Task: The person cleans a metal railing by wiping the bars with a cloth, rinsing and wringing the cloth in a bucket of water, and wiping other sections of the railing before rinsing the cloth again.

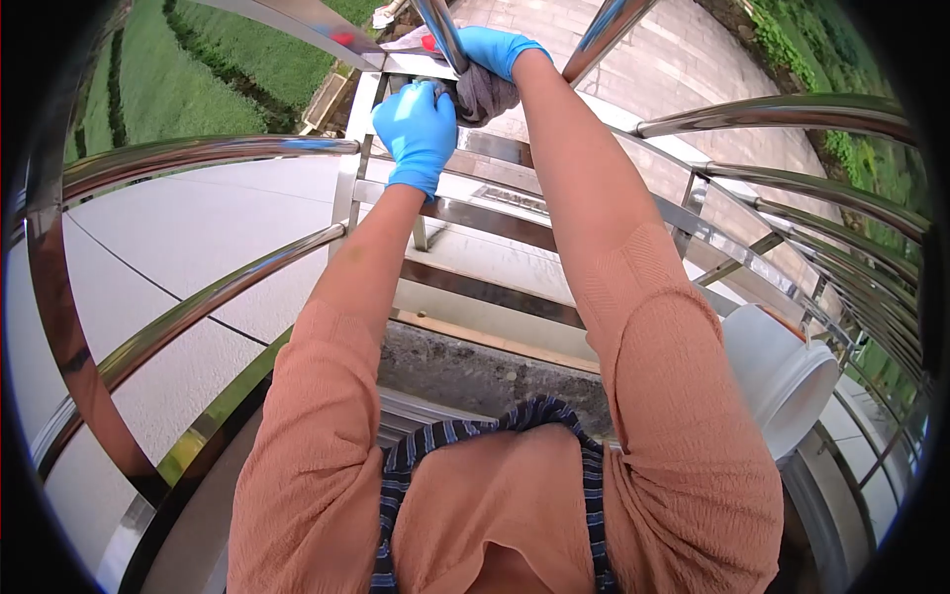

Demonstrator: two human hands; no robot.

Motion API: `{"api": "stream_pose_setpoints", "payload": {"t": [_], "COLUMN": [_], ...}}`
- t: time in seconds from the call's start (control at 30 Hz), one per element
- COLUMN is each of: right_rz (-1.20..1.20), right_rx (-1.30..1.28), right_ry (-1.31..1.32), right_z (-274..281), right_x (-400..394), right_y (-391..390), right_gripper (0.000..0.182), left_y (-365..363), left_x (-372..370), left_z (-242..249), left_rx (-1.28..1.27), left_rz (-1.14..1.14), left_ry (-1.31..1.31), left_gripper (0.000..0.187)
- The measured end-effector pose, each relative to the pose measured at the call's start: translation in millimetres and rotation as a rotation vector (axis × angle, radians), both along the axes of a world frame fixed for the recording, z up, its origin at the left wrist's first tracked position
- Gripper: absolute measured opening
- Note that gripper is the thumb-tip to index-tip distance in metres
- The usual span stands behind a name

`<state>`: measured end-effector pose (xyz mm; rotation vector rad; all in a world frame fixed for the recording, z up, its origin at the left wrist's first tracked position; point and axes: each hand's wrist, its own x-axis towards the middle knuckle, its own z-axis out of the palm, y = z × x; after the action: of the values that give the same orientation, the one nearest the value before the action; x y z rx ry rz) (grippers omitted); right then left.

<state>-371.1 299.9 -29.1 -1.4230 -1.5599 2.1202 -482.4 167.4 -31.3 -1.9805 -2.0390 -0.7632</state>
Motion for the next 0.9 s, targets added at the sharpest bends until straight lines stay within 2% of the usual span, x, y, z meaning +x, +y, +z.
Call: {"api": "stream_pose_setpoints", "payload": {"t": [0.07, 0.1, 0.13, 0.17, 0.23, 0.3, 0.33, 0.4, 0.47, 0.57, 0.9], "right_rz": [0.061, 0.102, 0.182, 0.148, 0.003, -0.026, -0.039, 0.03, 0.02, 0.016, 0.047], "right_rx": [0.004, 0.02, 0.208, 0.276, 0.481, 0.474, 0.465, 0.555, 0.559, 0.598, 0.698], "right_ry": [-0.072, -0.127, -0.19, -0.175, -0.206, -0.355, -0.427, -0.549, -0.542, -0.488, -0.506], "right_z": [38, 18, 26, 37, -8, 4, 12, 18, 6, 3, 10], "right_x": [7, 2, 5, 7, -12, -1, 6, 22, 40, 39, 13], "right_y": [-11, 0, -2, -10, 2, -13, -22, -33, -48, -44, -32], "right_gripper": [0.044, 0.043, 0.044, 0.045, 0.056, 0.055, 0.056, 0.054, 0.052, 0.049, 0.04], "left_y": [0, 1, 0, 0, 3, 5, 18, 20, 21, 25, 29], "left_x": [0, -3, -3, -4, -7, -13, -31, -22, -14, -11, -16], "left_z": [1, -4, -2, -1, -9, -13, -42, -26, -23, -13, 0], "left_rx": [-0.057, -0.054, -0.074, -0.081, -0.153, -0.239, -0.265, -0.689, -0.794, -0.813, -0.827], "left_rz": [0.004, -0.009, 0.007, 0.004, 0.039, 0.007, -0.019, -0.034, 0.013, 0.062, 0.123], "left_ry": [0.0, -0.041, -0.005, 0.018, 0.095, 0.166, 0.02, -0.323, -0.21, -0.057, 0.143], "left_gripper": [0.014, 0.015, 0.017, 0.019, 0.022, 0.032, 0.035, 0.04, 0.04, 0.042, 0.046]}}
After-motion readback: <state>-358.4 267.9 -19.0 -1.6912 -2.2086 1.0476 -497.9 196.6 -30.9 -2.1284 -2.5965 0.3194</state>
